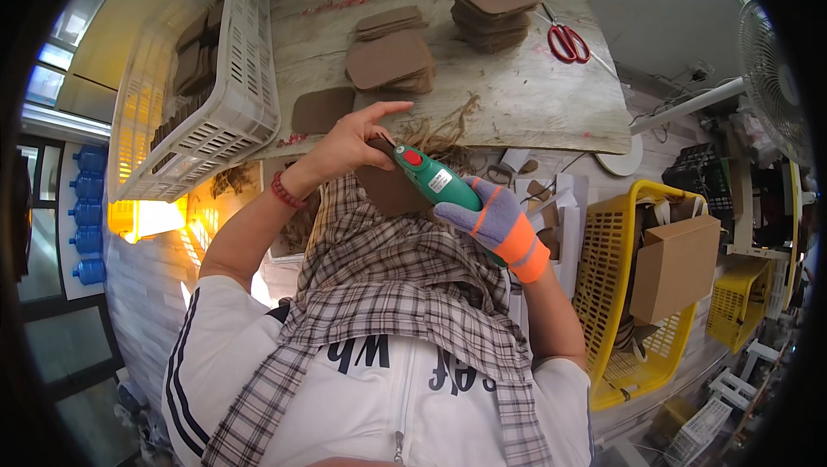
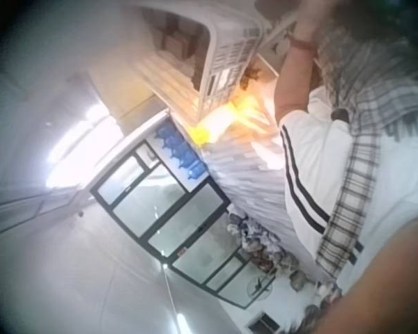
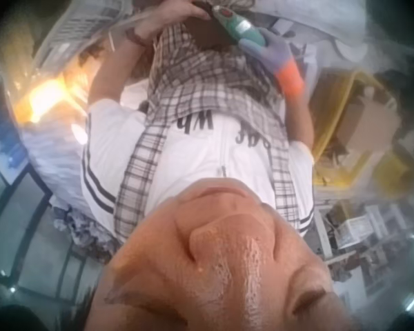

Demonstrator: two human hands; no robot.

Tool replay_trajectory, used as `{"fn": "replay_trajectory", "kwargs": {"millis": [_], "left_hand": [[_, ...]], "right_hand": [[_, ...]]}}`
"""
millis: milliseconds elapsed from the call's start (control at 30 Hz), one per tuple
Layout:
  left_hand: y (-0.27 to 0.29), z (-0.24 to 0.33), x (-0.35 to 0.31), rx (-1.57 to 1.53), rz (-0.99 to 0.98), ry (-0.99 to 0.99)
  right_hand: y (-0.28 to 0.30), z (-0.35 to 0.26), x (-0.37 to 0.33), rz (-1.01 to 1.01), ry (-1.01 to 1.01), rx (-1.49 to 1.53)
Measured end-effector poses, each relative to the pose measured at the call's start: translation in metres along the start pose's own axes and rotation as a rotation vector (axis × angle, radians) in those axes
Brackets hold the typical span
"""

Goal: The person uses a rotary tool to trim the edges of small brown rectangular craft pieces. They handle each piece individually, rotating it to smooth the perimeter, then place the finished pieces into a white plastic basket. The process is repeated for multiple pieces.

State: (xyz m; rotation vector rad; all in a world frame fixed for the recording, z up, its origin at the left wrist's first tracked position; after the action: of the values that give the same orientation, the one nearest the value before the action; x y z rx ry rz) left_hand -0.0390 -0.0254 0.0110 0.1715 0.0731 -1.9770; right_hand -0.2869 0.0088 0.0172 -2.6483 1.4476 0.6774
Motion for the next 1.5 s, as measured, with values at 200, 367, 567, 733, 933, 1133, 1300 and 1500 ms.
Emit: {"fn": "replay_trajectory", "kwargs": {"millis": [200, 367, 567, 733, 933, 1133, 1300, 1500], "left_hand": [[0.029, -0.006, -0.022, -0.103, 0.213, -0.052], [0.057, -0.011, -0.041, -0.167, 0.392, -0.054], [0.066, -0.013, -0.042, -0.151, 0.396, -0.097], [0.057, -0.004, -0.039, -0.116, 0.311, -0.108], [0.047, -0.007, -0.033, -0.116, 0.272, -0.063], [0.037, -0.010, -0.030, -0.158, 0.244, -0.042], [0.040, -0.025, -0.034, -0.214, 0.302, -0.050], [0.126, -0.066, -0.033, 0.199, 0.817, -0.172]], "right_hand": [[0.011, 0.018, 0.008, 0.102, 0.028, 0.100], [0.008, 0.026, 0.001, 0.090, 0.006, -0.094], [-0.006, 0.006, 0.008, 0.016, -0.007, -0.046], [-0.005, 0.003, 0.009, 0.025, 0.112, -0.192], [-0.005, 0.005, 0.009, 0.005, 0.095, -0.151], [-0.012, -0.002, 0.011, -0.021, 0.020, -0.038], [-0.022, 0.003, 0.023, -0.005, 0.053, 0.034], [-0.001, 0.026, 0.011, 0.156, 0.030, 0.033]]}}
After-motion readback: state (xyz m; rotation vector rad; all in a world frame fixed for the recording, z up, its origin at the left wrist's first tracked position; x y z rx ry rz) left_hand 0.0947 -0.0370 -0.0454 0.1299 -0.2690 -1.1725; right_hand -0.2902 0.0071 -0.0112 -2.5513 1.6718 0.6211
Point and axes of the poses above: each hand's wrist, its own x-axis towards the middle knuckle, its own y-axis out of the back of the hand, z = x × y, the point moved 2 cm from there along x, towards the middle knuckle, and after that the axes turned 1 degree about -x, right-handed, at the moved point
